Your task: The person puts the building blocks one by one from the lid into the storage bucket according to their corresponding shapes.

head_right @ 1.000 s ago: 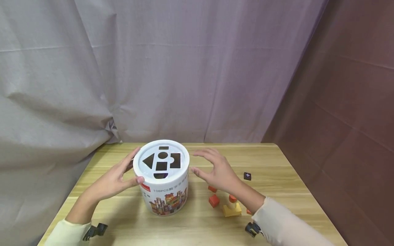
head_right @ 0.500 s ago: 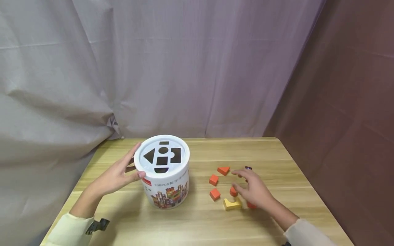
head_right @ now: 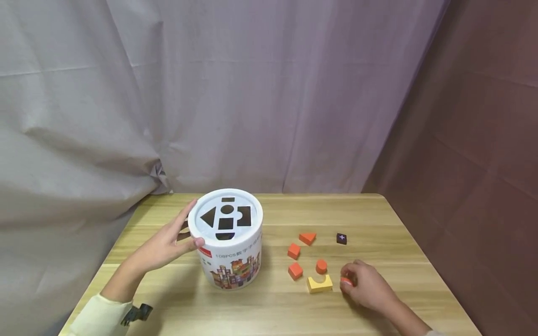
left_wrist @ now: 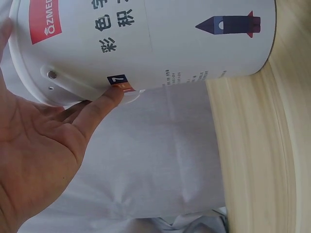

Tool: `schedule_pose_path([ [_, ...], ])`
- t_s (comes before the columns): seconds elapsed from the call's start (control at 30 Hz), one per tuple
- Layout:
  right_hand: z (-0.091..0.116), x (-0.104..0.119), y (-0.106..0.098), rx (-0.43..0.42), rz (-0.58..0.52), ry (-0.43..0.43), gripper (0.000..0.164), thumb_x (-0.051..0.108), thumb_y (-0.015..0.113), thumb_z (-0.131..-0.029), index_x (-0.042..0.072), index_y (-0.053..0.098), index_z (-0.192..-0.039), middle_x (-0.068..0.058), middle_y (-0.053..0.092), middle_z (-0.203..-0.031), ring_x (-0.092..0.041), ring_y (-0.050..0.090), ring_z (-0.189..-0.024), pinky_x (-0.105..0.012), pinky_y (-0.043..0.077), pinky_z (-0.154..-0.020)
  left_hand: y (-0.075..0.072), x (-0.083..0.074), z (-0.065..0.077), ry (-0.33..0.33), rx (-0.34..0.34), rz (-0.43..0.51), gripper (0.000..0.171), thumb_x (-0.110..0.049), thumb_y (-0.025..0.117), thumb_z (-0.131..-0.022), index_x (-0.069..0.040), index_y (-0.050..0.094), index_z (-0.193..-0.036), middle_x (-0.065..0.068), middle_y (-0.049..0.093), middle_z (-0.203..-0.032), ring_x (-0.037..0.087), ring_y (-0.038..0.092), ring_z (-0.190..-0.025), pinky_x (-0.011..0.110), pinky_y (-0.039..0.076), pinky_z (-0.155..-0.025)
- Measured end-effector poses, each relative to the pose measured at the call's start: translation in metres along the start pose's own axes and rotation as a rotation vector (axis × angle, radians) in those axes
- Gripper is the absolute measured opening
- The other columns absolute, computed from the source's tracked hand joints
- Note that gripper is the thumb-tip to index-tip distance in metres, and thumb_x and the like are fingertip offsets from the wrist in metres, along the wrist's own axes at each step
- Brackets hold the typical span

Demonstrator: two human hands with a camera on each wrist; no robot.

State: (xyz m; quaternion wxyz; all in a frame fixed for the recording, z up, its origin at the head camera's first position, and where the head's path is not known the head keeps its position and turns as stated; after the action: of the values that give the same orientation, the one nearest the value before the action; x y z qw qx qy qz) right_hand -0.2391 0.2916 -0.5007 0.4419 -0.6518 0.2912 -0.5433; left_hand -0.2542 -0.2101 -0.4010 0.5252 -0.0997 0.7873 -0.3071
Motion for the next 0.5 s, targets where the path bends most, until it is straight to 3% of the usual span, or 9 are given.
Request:
schedule_pose_path([
  [0.27, -0.0015, -0.0014, 0.0082, -0.018, -0.035, -0.001, 0.015, 0.012, 0.09, -0.091, 0.013, 0.077, -0.099, 0.005, 0.064, -0.087, 0.001, 0.053, -0.072, -0.021, 0.049, -0.061, 0.0014, 0.0021, 0.0007, -0.005, -0.003, 0.004, 0.113, -0.047, 0.083, -0.1, -0.033, 0.004, -0.179, 0.013, 0.03, -0.182, 0.042, 0.06, -0.148, 0.067, 0.051, -0.122],
  [0.5, -0.006, -0.002, 0.0068, -0.039, -0.038, -0.006, 0.024, 0.009, 0.094, -0.085, 0.012, 0.078, -0.103, 0.001, 0.065, -0.094, -0.004, 0.062, -0.08, -0.02, 0.056, -0.066, 0.0004, 0.0026, 0.0001, -0.003, -0.001, 0.009, 0.111, -0.046, 0.082, -0.1, -0.037, 0.004, -0.179, 0.012, 0.033, -0.181, 0.04, 0.06, -0.149, 0.067, 0.051, -0.121],
])
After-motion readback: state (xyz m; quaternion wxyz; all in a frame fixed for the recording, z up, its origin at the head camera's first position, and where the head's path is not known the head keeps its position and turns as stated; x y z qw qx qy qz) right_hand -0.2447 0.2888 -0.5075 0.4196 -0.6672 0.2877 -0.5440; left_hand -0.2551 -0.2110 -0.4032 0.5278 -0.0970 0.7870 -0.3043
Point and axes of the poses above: each hand's wrist, its own z-axis away from the middle knuckle, its own y-axis out of the palm, x = y × z, the point moved 7 cm from there along -z, towards the middle knuckle
